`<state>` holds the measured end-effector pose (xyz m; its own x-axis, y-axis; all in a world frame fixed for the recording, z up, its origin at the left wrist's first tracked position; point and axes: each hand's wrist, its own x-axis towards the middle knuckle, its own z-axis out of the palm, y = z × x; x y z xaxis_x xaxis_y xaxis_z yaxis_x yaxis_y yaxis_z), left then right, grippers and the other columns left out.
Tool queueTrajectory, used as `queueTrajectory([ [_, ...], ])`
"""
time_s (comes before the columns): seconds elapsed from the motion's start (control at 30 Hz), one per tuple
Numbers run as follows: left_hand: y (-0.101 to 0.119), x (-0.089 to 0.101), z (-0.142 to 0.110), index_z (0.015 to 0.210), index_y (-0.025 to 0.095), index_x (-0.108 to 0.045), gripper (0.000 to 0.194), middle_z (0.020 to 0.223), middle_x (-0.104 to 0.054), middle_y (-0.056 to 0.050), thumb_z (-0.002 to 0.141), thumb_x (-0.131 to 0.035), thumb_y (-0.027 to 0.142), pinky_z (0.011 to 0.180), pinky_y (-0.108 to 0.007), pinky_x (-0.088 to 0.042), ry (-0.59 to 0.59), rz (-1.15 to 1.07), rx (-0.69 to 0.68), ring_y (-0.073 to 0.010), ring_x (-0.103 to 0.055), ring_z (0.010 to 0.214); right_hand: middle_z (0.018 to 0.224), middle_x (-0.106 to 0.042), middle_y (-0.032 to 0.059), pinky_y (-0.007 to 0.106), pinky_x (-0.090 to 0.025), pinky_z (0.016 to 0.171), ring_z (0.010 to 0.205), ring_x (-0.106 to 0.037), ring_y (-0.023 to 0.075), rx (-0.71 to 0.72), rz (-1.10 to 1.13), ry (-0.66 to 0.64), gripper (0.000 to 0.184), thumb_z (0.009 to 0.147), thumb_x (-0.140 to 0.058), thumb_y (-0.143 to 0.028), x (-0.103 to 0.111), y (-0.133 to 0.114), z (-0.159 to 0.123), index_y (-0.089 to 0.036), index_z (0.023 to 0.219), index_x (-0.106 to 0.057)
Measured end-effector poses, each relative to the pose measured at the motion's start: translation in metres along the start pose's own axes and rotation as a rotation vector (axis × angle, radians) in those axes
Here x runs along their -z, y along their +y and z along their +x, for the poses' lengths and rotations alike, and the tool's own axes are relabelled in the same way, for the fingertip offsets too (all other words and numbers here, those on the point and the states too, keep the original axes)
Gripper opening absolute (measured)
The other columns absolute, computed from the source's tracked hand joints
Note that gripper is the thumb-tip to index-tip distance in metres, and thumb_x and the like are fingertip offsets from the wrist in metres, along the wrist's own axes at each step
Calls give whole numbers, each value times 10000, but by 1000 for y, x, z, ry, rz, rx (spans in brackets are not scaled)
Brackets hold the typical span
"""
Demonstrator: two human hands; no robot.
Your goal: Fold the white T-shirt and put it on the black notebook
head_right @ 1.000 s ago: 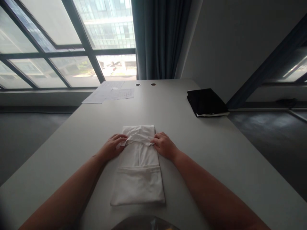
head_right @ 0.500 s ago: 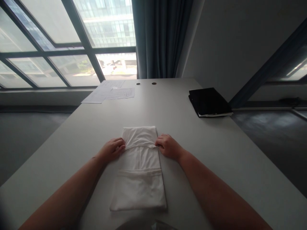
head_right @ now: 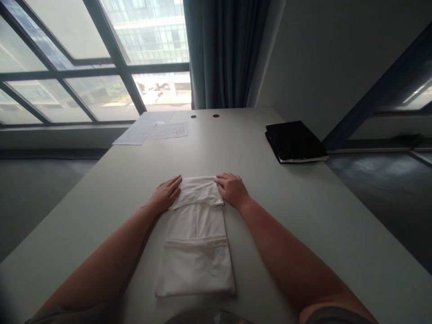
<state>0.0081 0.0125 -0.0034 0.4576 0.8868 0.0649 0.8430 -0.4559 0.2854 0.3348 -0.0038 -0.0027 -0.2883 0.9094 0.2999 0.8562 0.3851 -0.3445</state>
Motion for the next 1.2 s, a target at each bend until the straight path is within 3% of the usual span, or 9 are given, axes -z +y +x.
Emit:
queueTrajectory([
  [0.2,3,-3,-4,1661,203,-289,621,1720,-279,-68,1085,-274,435,1317,-446,-204,-57,110,94,-210,-244,1602,1374,-703,52,431,-408,1143,1392,-498,278,-97,-89,-12,368,994,-536,-258,1,-4,-6,-243,1288,-758],
  [0.37,5,-4,-2,1658,148,-283,643,1722,-270,-88,1082,-286,433,1317,-486,-189,-57,116,127,-253,-211,1611,1205,-722,119,373,-416,1044,1151,-573,270,-127,-183,-15,363,1012,-560,-377,5,-19,-4,-212,1253,-776],
  [0.5,8,1,-9,1617,166,-378,601,1681,-378,-116,1068,-365,410,1291,-494,-248,5,120,120,-281,-301,1579,1128,-744,122,352,-405,936,1075,-608,266,-155,-221,-94,407,1020,-554,-374,9,-26,-8,-213,1361,-707],
  [0.6,19,10,-26,1509,174,-518,524,1522,-567,-155,1046,-439,408,1176,-484,-402,129,148,185,-308,-518,1417,1027,-769,112,352,-382,915,962,-659,244,-165,-214,-115,462,1033,-528,-330,12,-29,-14,-180,1461,-612],
  [0.67,31,17,-39,1405,176,-590,461,1287,-703,-142,1035,-474,424,1053,-442,-479,197,144,274,-296,-650,1209,920,-765,80,350,-370,915,880,-670,230,-140,-192,-94,493,1032,-540,-334,14,-32,-19,-174,1498,-561],
  [0.73,44,22,-50,1341,192,-605,417,1048,-757,-88,1029,-496,447,931,-382,-504,178,108,350,-262,-706,1002,850,-749,53,345,-365,898,830,-670,223,-96,-169,-85,469,1020,-577,-365,17,-35,-23,-186,1454,-586],
  [0.8,53,24,-55,1329,214,-588,394,926,-755,-43,1020,-517,449,823,-332,-490,107,70,391,-234,-712,878,820,-740,47,336,-366,865,793,-668,218,-72,-152,-103,390,995,-626,-389,18,-37,-25,-189,1330,-652],
  [0.97,50,23,-50,1280,260,-586,320,899,-754,-1,984,-559,376,706,-280,-418,37,-26,379,-199,-699,799,774,-745,16,292,-379,787,717,-666,182,-91,-30,-144,113,957,-661,-272,16,-36,-23,-195,1038,-675],
  [1.2,32,18,-48,1077,263,-638,211,807,-723,25,954,-526,393,652,-259,-379,91,-226,308,-157,-629,680,774,-744,-4,246,-405,685,704,-673,170,-304,238,-134,133,923,-630,-198,18,-36,-20,-213,1053,-653],
])
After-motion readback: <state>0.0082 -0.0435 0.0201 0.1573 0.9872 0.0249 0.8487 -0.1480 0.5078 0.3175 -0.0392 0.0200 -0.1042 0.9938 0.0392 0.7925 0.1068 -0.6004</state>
